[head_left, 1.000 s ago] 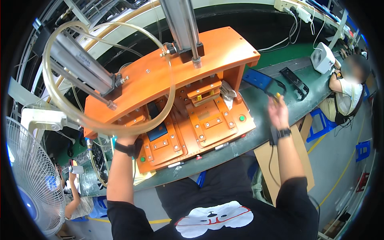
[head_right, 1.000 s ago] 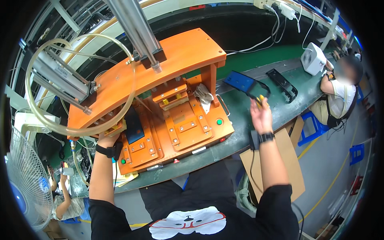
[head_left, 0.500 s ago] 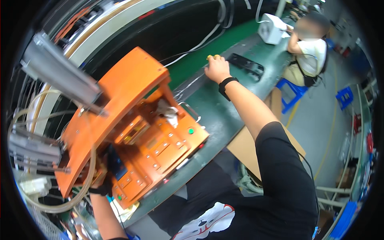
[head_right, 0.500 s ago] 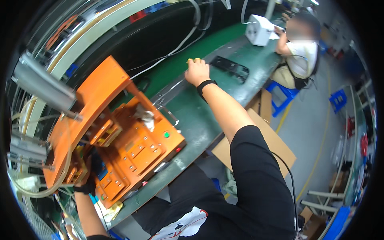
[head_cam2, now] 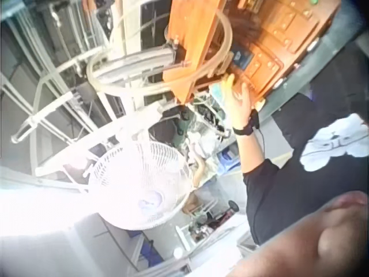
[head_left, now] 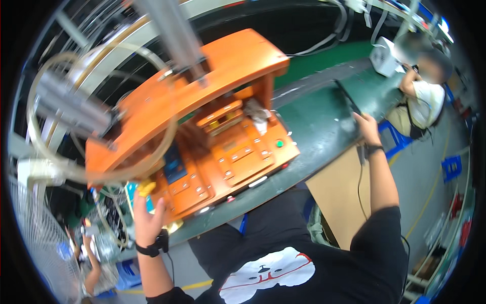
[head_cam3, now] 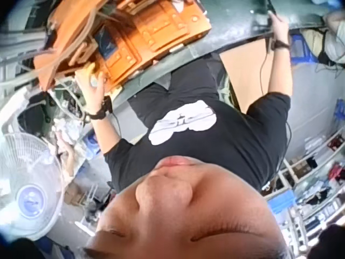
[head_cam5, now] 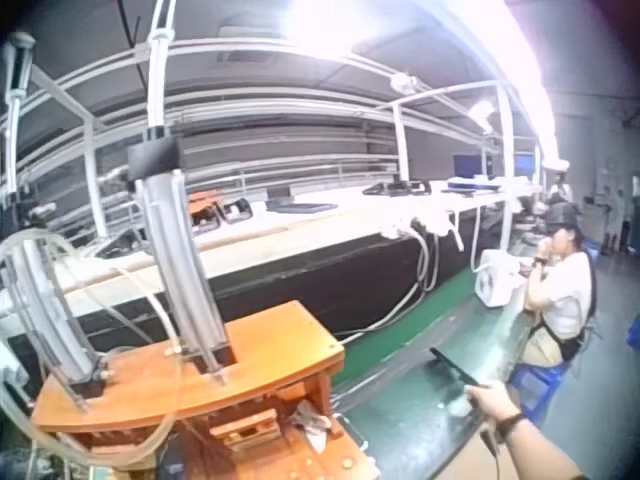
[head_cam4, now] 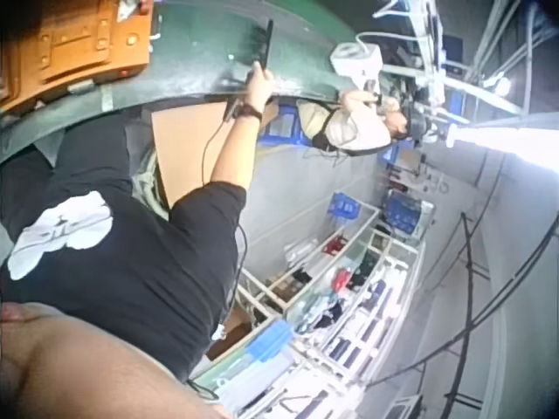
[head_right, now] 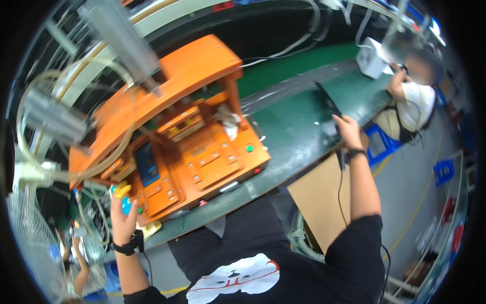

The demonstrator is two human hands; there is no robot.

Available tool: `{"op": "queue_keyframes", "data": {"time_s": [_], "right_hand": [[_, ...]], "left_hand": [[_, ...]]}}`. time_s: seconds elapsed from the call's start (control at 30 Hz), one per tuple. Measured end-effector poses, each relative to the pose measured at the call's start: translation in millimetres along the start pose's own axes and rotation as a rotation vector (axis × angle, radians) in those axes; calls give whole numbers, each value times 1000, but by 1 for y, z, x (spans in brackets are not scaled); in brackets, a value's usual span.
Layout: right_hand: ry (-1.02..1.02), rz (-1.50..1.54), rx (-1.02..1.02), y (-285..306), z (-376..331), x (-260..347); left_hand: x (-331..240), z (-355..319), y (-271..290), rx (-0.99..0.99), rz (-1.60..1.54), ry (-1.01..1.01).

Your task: The recorder is assembling components at a workstation, placing plastic parts and boards into a press machine and removing them.

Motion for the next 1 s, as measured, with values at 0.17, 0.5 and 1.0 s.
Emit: {"op": "queue_keyframes", "data": {"time_s": [0.17,0.5,1.0], "right_hand": [[-515,1228,195,1,-163,78],[-580,1192,1655,-151,-359,156],[-291,879,1440,-241,-360,172]], "left_hand": [[-13,-57,-2,-103,-154,47],[-96,-108,-54,226,-344,-513],[10,1,-12,8,-31,-282]]}}
Point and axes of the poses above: each hand's wrist, its own z-axis towards the middle knuckle, its own y-axis out of the back of the hand, x = y × z, the point moved 1 cm from there along z, towards the middle knuckle, and after that the axes turned 2 degrees about z, right-handed, at the moved point
